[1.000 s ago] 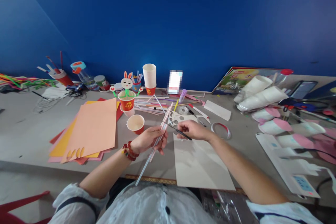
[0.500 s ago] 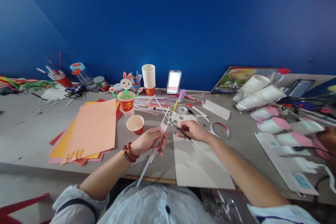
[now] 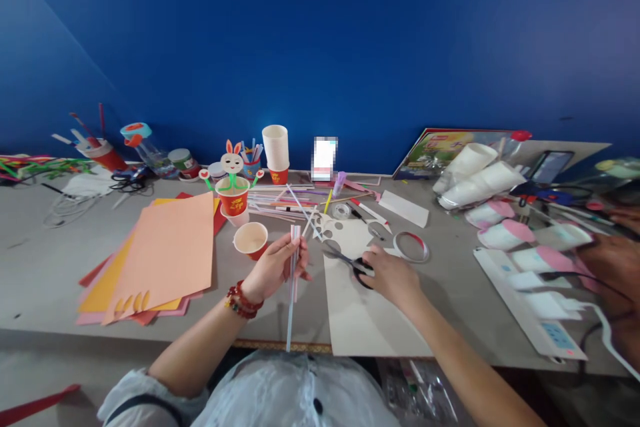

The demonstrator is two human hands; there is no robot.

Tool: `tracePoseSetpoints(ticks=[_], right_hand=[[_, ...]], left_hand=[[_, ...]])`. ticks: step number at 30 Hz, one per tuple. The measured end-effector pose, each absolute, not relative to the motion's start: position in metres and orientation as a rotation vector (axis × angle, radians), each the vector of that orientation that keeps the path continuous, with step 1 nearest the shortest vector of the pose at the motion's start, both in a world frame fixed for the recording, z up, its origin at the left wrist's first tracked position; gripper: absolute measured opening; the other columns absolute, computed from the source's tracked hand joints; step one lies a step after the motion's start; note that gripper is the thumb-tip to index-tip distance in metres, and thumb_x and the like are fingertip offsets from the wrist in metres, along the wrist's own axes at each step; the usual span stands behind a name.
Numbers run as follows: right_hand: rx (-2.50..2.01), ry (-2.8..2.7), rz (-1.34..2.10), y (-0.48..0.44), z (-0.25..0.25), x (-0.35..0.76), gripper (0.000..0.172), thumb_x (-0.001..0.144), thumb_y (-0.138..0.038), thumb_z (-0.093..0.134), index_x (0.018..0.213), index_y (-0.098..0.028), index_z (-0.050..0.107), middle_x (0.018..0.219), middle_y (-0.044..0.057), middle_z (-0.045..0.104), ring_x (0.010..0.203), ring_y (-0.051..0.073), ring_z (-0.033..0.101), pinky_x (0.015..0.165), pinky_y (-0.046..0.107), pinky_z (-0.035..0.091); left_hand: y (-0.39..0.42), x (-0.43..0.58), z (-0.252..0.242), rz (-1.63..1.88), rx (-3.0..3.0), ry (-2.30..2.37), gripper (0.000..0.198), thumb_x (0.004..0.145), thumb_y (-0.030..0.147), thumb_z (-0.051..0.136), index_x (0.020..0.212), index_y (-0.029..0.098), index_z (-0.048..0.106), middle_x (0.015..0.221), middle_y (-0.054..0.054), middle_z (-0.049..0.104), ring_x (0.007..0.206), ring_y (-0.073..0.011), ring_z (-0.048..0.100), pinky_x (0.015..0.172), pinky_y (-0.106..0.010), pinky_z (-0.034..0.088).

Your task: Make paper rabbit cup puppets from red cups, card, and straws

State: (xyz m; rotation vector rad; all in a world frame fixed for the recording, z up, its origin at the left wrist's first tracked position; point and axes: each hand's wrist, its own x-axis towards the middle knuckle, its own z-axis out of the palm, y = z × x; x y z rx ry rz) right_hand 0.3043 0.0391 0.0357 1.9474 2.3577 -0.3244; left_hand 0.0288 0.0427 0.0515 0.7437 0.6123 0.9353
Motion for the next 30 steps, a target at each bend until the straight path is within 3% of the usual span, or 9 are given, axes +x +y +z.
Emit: tracePoseSetpoints(ticks=[4, 7, 10, 12, 16, 19, 25, 30], right_hand=[[1.831, 2.357, -0.706, 0.056, 0.044, 0.318, 0.028, 0.07, -0.041, 0.077, 0.087, -0.023, 0.062, 0.082, 0.001, 0.068, 0.073, 0.021, 0.063, 0.055, 0.027, 0.031], [1.806, 2.555, -0.698, 0.078, 0.053, 0.319, 0.028, 0.081, -0.048, 0.07, 0.095, -0.025, 0.067, 0.095, 0.004, 0.07, 0.076, 0.021, 0.063, 0.061, 0.028, 0.037], [1.913, 2.727, -0.376, 0.106, 0.052, 0.302, 0.025, 0.094, -0.041, 0.056, 0.108, -0.024, 0.067, 0.117, 0.008, 0.066, 0.09, 0.023, 0.065, 0.069, 0.029, 0.042], [1.945, 2.716, -0.244, 0.124, 0.044, 0.287, 0.025, 0.094, -0.032, 0.057, 0.116, -0.022, 0.065, 0.123, 0.01, 0.064, 0.101, 0.025, 0.063, 0.075, 0.029, 0.044], [1.997, 2.685, -0.204, 0.149, 0.024, 0.269, 0.018, 0.089, -0.017, 0.058, 0.104, -0.017, 0.069, 0.114, 0.013, 0.066, 0.095, 0.027, 0.065, 0.074, 0.031, 0.046], [1.972, 2.749, -0.238, 0.155, 0.018, 0.274, 0.016, 0.088, -0.016, 0.057, 0.098, -0.018, 0.069, 0.112, 0.012, 0.067, 0.092, 0.027, 0.066, 0.073, 0.031, 0.048], [1.848, 2.971, -0.44, 0.141, 0.028, 0.295, 0.015, 0.092, -0.027, 0.059, 0.105, -0.021, 0.065, 0.118, 0.007, 0.064, 0.081, 0.017, 0.066, 0.073, 0.028, 0.052], [1.655, 3.309, -1.09, 0.114, 0.04, 0.288, 0.018, 0.091, -0.037, 0.063, 0.101, -0.022, 0.066, 0.114, 0.007, 0.059, 0.08, 0.015, 0.064, 0.068, 0.027, 0.055]], left_hand=[[0.041, 0.032, 0.05, 0.941, 0.718, 0.622, 0.025, 0.091, 0.038, 0.062, 0.092, 0.014, 0.057, 0.083, -0.007, 0.069, 0.07, -0.0171, 0.069, 0.08, -0.039, 0.058], [0.04, 0.034, 0.049, 0.949, 0.713, 0.63, 0.025, 0.092, 0.037, 0.062, 0.093, 0.013, 0.057, 0.089, -0.012, 0.072, 0.082, -0.0216, 0.072, 0.085, -0.038, 0.056], [0.04, 0.036, 0.048, 0.941, 0.719, 0.618, 0.024, 0.093, 0.037, 0.06, 0.093, 0.013, 0.057, 0.088, -0.012, 0.072, 0.078, -0.0194, 0.071, 0.08, -0.033, 0.056], [0.04, 0.036, 0.047, 0.937, 0.728, 0.598, 0.024, 0.093, 0.037, 0.06, 0.093, 0.013, 0.056, 0.086, -0.01, 0.071, 0.069, -0.0163, 0.069, 0.077, -0.033, 0.056], [0.041, 0.03, 0.049, 0.959, 0.749, 0.605, 0.023, 0.094, 0.038, 0.057, 0.094, 0.015, 0.055, 0.085, -0.008, 0.07, 0.056, -0.0108, 0.06, 0.068, -0.034, 0.058], [0.042, 0.024, 0.051, 0.983, 0.778, 0.617, 0.023, 0.095, 0.038, 0.056, 0.094, 0.015, 0.055, 0.085, -0.007, 0.07, 0.053, -0.0089, 0.056, 0.064, -0.033, 0.058], [0.045, 0.03, 0.048, 1.037, 0.828, 0.66, 0.026, 0.094, 0.041, 0.057, 0.094, 0.015, 0.056, 0.094, -0.009, 0.071, 0.055, -0.0079, 0.056, 0.067, -0.032, 0.058], [0.048, 0.041, 0.046, 1.098, 0.875, 0.695, 0.028, 0.09, 0.043, 0.061, 0.093, 0.016, 0.058, 0.109, -0.009, 0.068, 0.056, -0.0067, 0.057, 0.07, -0.034, 0.058]])
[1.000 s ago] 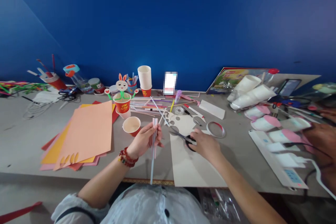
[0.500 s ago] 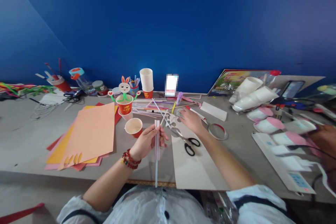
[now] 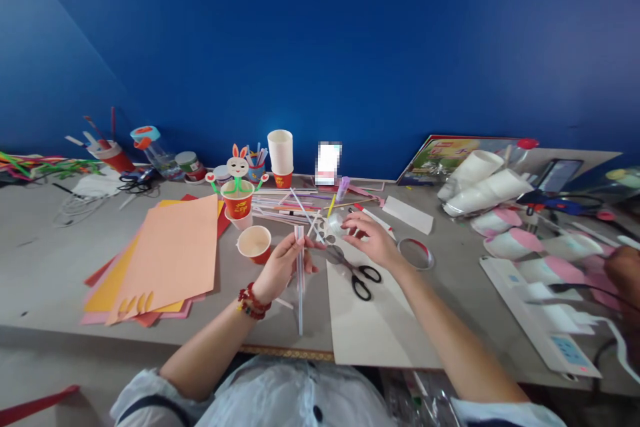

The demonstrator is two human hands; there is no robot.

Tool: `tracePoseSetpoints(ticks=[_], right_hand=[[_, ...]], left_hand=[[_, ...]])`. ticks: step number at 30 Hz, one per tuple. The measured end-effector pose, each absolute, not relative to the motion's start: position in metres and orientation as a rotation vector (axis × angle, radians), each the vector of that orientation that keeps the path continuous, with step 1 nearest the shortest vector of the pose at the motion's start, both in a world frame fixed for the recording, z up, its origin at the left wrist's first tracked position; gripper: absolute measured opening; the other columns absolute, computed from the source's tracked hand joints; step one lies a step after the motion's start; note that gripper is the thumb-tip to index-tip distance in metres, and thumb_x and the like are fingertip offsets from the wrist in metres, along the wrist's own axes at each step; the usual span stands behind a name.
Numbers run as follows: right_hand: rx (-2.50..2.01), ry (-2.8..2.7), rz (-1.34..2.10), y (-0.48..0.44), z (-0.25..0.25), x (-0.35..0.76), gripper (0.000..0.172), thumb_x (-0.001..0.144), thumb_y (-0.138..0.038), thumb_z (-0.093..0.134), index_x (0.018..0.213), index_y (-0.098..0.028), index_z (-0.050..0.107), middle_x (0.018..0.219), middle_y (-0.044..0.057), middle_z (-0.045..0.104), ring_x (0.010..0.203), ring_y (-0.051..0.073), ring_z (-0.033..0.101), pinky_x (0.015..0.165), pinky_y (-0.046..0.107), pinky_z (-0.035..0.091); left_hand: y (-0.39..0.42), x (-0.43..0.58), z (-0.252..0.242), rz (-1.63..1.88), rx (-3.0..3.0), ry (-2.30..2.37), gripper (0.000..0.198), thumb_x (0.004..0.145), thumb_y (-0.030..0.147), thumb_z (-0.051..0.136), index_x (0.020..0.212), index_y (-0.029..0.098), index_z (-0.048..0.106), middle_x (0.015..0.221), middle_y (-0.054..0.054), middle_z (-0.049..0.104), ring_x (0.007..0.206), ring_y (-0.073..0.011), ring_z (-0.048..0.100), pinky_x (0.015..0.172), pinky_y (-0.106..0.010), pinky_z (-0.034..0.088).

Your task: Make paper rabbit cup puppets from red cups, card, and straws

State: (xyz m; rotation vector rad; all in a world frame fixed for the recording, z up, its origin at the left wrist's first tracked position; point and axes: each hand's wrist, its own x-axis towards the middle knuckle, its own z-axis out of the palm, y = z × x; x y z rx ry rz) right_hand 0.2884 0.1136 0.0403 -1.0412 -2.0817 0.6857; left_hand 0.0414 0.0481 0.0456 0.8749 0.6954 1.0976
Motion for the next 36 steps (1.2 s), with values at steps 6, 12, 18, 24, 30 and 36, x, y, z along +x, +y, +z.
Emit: tracePoseSetpoints(ticks=[6, 12, 18, 24, 30, 36], right_hand=[[-0.909, -2.008, 0.809, 0.087, 0.048, 0.266, 0.02, 0.092, -0.04, 0.063, 0.101, -0.022, 0.066, 0.108, 0.007, 0.059, 0.083, 0.016, 0.063, 0.068, 0.027, 0.056], [-0.887, -2.144, 0.61, 0.073, 0.062, 0.255, 0.013, 0.093, -0.032, 0.061, 0.102, -0.022, 0.061, 0.11, 0.01, 0.062, 0.103, 0.024, 0.059, 0.085, 0.038, 0.051], [-0.882, -2.187, 0.569, 0.065, 0.08, 0.255, 0.011, 0.093, -0.029, 0.062, 0.102, -0.024, 0.059, 0.105, 0.007, 0.067, 0.095, 0.022, 0.059, 0.085, 0.037, 0.049], [-0.938, -2.268, 0.602, 0.057, 0.095, 0.258, 0.01, 0.095, -0.028, 0.056, 0.104, -0.023, 0.056, 0.106, 0.008, 0.065, 0.084, 0.019, 0.059, 0.077, 0.033, 0.049], [-0.986, -2.31, 0.686, 0.05, 0.101, 0.26, 0.014, 0.097, -0.026, 0.053, 0.111, -0.024, 0.052, 0.114, 0.008, 0.062, 0.074, 0.015, 0.061, 0.072, 0.031, 0.051], [-0.926, -2.228, 0.773, 0.049, 0.101, 0.258, 0.016, 0.097, -0.028, 0.052, 0.112, -0.025, 0.053, 0.118, 0.01, 0.06, 0.089, 0.019, 0.064, 0.076, 0.033, 0.057]], left_hand=[[0.048, 0.048, 0.048, 1.182, 0.939, 0.69, 0.028, 0.092, 0.044, 0.058, 0.097, 0.017, 0.059, 0.104, -0.005, 0.064, 0.055, -0.0062, 0.056, 0.067, -0.033, 0.059], [0.045, 0.047, 0.051, 1.196, 0.918, 0.745, 0.029, 0.093, 0.046, 0.057, 0.091, 0.017, 0.054, 0.077, 0.002, 0.061, 0.049, -0.0064, 0.052, 0.061, -0.03, 0.058], [0.044, 0.045, 0.065, 1.165, 0.957, 0.693, 0.029, 0.094, 0.047, 0.054, 0.091, 0.019, 0.053, 0.066, 0.006, 0.048, 0.049, -0.0064, 0.047, 0.059, -0.029, 0.057], [0.049, 0.045, 0.074, 1.181, 1.13, 0.836, 0.033, 0.094, 0.051, 0.053, 0.09, 0.018, 0.053, 0.064, 0.007, 0.041, 0.046, -0.0054, 0.037, 0.046, -0.021, 0.048], [0.047, 0.043, 0.082, 1.097, 1.265, 0.858, 0.033, 0.097, 0.05, 0.047, 0.089, 0.018, 0.051, 0.066, 0.004, 0.05, 0.051, -0.008, 0.049, 0.056, -0.025, 0.053], [0.045, 0.04, 0.086, 1.095, 1.393, 0.922, 0.033, 0.098, 0.049, 0.043, 0.091, 0.019, 0.052, 0.063, 0.006, 0.039, 0.05, -0.0081, 0.037, 0.049, -0.02, 0.043]])
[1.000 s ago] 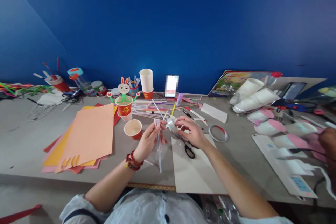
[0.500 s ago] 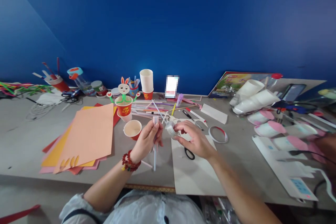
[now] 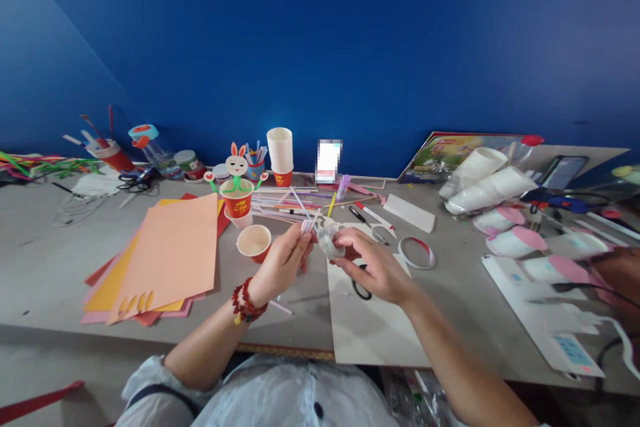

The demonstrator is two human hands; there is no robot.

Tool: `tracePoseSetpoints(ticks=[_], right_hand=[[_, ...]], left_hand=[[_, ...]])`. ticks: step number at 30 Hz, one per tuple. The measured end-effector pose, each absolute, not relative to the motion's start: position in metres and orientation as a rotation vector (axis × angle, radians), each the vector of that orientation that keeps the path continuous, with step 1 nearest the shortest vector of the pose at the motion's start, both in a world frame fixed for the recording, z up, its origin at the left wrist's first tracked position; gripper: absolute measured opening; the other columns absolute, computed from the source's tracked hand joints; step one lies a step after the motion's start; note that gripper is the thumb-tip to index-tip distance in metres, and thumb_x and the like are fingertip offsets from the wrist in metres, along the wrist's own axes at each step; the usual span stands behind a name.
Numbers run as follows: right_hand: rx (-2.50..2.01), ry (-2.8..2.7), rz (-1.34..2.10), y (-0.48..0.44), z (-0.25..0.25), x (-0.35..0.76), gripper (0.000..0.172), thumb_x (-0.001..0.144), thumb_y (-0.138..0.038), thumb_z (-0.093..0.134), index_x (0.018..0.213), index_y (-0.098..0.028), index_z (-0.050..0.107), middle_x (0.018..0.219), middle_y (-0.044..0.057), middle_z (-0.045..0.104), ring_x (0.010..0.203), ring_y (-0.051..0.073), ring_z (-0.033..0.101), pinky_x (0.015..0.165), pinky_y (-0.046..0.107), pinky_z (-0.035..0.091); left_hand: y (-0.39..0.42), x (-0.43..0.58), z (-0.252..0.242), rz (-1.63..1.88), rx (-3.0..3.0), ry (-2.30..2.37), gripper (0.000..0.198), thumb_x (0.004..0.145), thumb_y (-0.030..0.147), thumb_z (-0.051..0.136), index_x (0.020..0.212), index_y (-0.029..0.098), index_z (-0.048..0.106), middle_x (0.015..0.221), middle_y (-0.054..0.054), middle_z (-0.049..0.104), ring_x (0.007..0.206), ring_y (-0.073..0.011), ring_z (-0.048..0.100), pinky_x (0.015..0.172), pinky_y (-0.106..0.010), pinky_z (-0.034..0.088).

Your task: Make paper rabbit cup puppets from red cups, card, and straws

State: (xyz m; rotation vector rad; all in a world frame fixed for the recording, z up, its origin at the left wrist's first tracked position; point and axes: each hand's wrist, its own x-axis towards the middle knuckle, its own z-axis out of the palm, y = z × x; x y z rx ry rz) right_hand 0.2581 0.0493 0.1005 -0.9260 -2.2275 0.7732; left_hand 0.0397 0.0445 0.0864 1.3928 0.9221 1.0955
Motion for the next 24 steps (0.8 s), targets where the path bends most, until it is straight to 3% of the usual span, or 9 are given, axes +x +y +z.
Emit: tracePoseSetpoints(ticks=[4, 9, 16, 24], right_hand=[[-0.883, -2.209, 0.695, 0.05, 0.099, 0.256, 0.016, 0.096, -0.028, 0.053, 0.112, -0.025, 0.055, 0.119, 0.011, 0.061, 0.107, 0.024, 0.061, 0.083, 0.036, 0.057], [-0.944, -2.224, 0.552, 0.051, 0.099, 0.254, 0.014, 0.097, -0.033, 0.055, 0.108, -0.025, 0.055, 0.117, 0.011, 0.063, 0.1, 0.024, 0.065, 0.081, 0.035, 0.056], [-0.946, -2.244, 0.439, 0.05, 0.101, 0.252, 0.014, 0.096, -0.033, 0.055, 0.107, -0.024, 0.055, 0.114, 0.011, 0.065, 0.102, 0.025, 0.066, 0.08, 0.035, 0.055], [-0.938, -2.256, 0.395, 0.049, 0.102, 0.25, 0.014, 0.097, -0.032, 0.054, 0.108, -0.024, 0.055, 0.113, 0.011, 0.066, 0.102, 0.025, 0.066, 0.08, 0.035, 0.054]], left_hand=[[0.045, 0.038, 0.087, 1.069, 1.484, 0.932, 0.032, 0.1, 0.048, 0.039, 0.094, 0.019, 0.053, 0.065, 0.005, 0.042, 0.052, -0.0092, 0.042, 0.052, -0.022, 0.042], [0.041, 0.037, 0.087, 1.134, 1.601, 1.032, 0.029, 0.101, 0.043, 0.039, 0.095, 0.02, 0.055, 0.067, 0.002, 0.048, 0.053, -0.0107, 0.041, 0.052, -0.023, 0.037], [0.037, 0.034, 0.092, 1.196, 1.829, 1.129, 0.022, 0.1, 0.033, 0.042, 0.104, 0.02, 0.06, 0.086, -0.006, 0.064, 0.076, -0.018, 0.058, 0.072, -0.027, 0.041], [0.036, 0.033, 0.097, 1.19, 1.894, 1.195, 0.015, 0.097, 0.028, 0.048, 0.105, 0.022, 0.059, 0.087, -0.006, 0.067, 0.076, -0.02, 0.061, 0.07, -0.027, 0.041]])
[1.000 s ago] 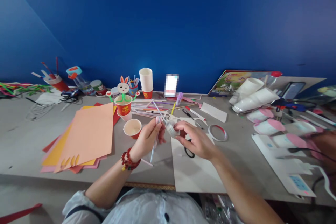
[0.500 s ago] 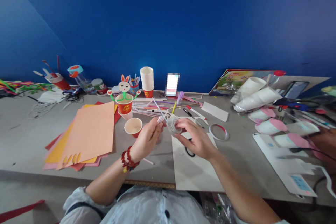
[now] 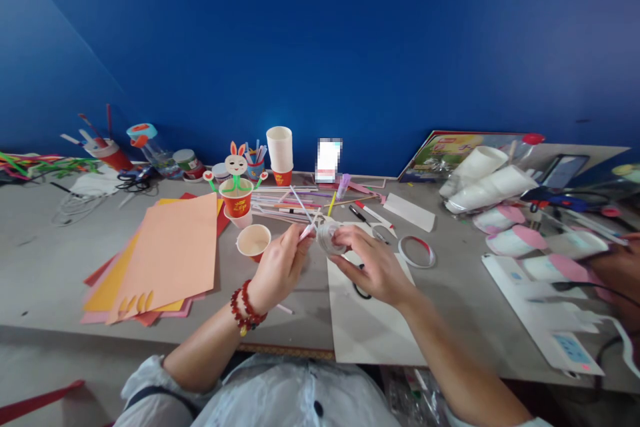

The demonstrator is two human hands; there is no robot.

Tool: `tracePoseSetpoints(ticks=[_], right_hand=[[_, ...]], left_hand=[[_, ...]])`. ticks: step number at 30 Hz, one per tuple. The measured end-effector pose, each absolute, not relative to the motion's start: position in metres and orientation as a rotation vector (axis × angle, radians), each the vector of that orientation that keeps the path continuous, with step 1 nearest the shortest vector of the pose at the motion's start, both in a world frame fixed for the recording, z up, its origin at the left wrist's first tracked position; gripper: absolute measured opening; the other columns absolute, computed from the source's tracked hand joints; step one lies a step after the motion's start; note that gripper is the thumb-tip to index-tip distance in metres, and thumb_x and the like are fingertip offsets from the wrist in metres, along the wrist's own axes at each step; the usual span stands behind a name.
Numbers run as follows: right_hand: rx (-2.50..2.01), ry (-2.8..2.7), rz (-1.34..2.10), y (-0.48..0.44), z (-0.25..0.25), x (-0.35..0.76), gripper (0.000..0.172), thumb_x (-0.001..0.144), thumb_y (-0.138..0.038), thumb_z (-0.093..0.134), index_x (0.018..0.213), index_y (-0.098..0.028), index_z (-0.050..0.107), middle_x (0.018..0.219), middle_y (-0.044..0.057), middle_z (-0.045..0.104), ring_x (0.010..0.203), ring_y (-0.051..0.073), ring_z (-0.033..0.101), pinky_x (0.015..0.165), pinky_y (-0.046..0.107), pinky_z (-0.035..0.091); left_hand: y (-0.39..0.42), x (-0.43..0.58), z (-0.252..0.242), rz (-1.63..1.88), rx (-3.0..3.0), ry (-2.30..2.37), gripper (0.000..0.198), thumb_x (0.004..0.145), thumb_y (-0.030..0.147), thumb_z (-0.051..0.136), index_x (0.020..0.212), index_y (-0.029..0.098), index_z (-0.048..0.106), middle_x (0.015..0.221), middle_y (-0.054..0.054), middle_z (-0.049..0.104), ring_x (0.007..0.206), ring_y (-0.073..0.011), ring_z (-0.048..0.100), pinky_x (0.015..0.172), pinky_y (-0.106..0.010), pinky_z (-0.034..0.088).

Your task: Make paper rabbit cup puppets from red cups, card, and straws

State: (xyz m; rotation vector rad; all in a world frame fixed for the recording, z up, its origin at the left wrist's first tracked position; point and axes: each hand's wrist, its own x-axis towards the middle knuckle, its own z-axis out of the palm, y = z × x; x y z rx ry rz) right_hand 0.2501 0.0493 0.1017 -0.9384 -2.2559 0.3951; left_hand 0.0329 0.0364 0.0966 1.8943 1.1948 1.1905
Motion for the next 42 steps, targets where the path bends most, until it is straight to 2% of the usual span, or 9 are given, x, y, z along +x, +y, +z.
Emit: tracePoseSetpoints(ticks=[12, 19, 26, 32, 36, 38, 42], right_hand=[[-0.969, -2.326, 0.326, 0.048, 0.1, 0.247, 0.014, 0.097, -0.032, 0.054, 0.108, -0.023, 0.053, 0.116, 0.012, 0.066, 0.096, 0.024, 0.068, 0.077, 0.034, 0.054], [-0.971, -2.303, 0.353, 0.048, 0.101, 0.249, 0.013, 0.096, -0.032, 0.055, 0.107, -0.024, 0.055, 0.114, 0.011, 0.067, 0.088, 0.022, 0.069, 0.076, 0.033, 0.054], [-1.007, -2.322, 0.403, 0.047, 0.098, 0.248, 0.013, 0.096, -0.034, 0.056, 0.103, -0.023, 0.054, 0.116, 0.01, 0.065, 0.082, 0.019, 0.069, 0.074, 0.031, 0.054], [-1.069, -2.27, 0.505, 0.047, 0.098, 0.246, 0.012, 0.096, -0.034, 0.053, 0.101, -0.023, 0.053, 0.11, 0.008, 0.065, 0.07, 0.015, 0.067, 0.063, 0.027, 0.052], [-1.121, -2.208, 0.546, 0.046, 0.098, 0.244, 0.024, 0.097, -0.037, 0.053, 0.118, -0.026, 0.05, 0.108, 0.006, 0.066, 0.066, 0.015, 0.066, 0.054, 0.024, 0.048], [-1.115, -2.227, 0.518, 0.046, 0.099, 0.244, 0.026, 0.099, -0.037, 0.049, 0.123, -0.027, 0.049, 0.11, 0.006, 0.066, 0.066, 0.015, 0.065, 0.057, 0.026, 0.049], [-1.043, -2.246, 0.572, 0.045, 0.103, 0.243, 0.017, 0.102, -0.035, 0.044, 0.114, -0.028, 0.055, 0.112, 0.006, 0.064, 0.072, 0.015, 0.063, 0.069, 0.029, 0.05]], left_hand=[[0.038, 0.033, 0.098, 1.091, 2.06, 1.274, 0.01, 0.098, 0.027, 0.045, 0.097, 0.022, 0.052, 0.082, -0.003, 0.065, 0.068, -0.0173, 0.06, 0.064, -0.024, 0.04], [0.041, 0.032, 0.097, 1.051, 2.035, 1.232, 0.007, 0.098, 0.028, 0.046, 0.096, 0.022, 0.05, 0.082, -0.002, 0.062, 0.071, -0.016, 0.058, 0.065, -0.024, 0.04], [0.042, 0.031, 0.097, 1.021, 1.968, 1.183, 0.013, 0.097, 0.027, 0.046, 0.085, 0.021, 0.047, 0.071, 0.002, 0.053, 0.063, -0.0136, 0.05, 0.06, -0.023, 0.034], [0.037, 0.03, 0.092, 0.964, 1.881, 1.121, 0.017, 0.098, 0.03, 0.046, 0.083, 0.02, 0.046, 0.069, 0.003, 0.048, 0.06, -0.0115, 0.042, 0.058, -0.022, 0.031], [0.03, 0.029, 0.094, 0.953, 1.839, 1.092, 0.02, 0.099, 0.032, 0.045, 0.083, 0.02, 0.046, 0.068, 0.004, 0.046, 0.06, -0.0105, 0.04, 0.057, -0.022, 0.031], [0.027, 0.028, 0.095, 0.945, 1.804, 1.077, 0.021, 0.099, 0.034, 0.045, 0.084, 0.019, 0.046, 0.068, 0.004, 0.045, 0.06, -0.0103, 0.04, 0.058, -0.022, 0.032], [0.027, 0.027, 0.093, 0.935, 1.633, 0.992, 0.024, 0.099, 0.039, 0.046, 0.085, 0.019, 0.046, 0.064, 0.005, 0.041, 0.056, -0.009, 0.037, 0.053, -0.022, 0.031]])
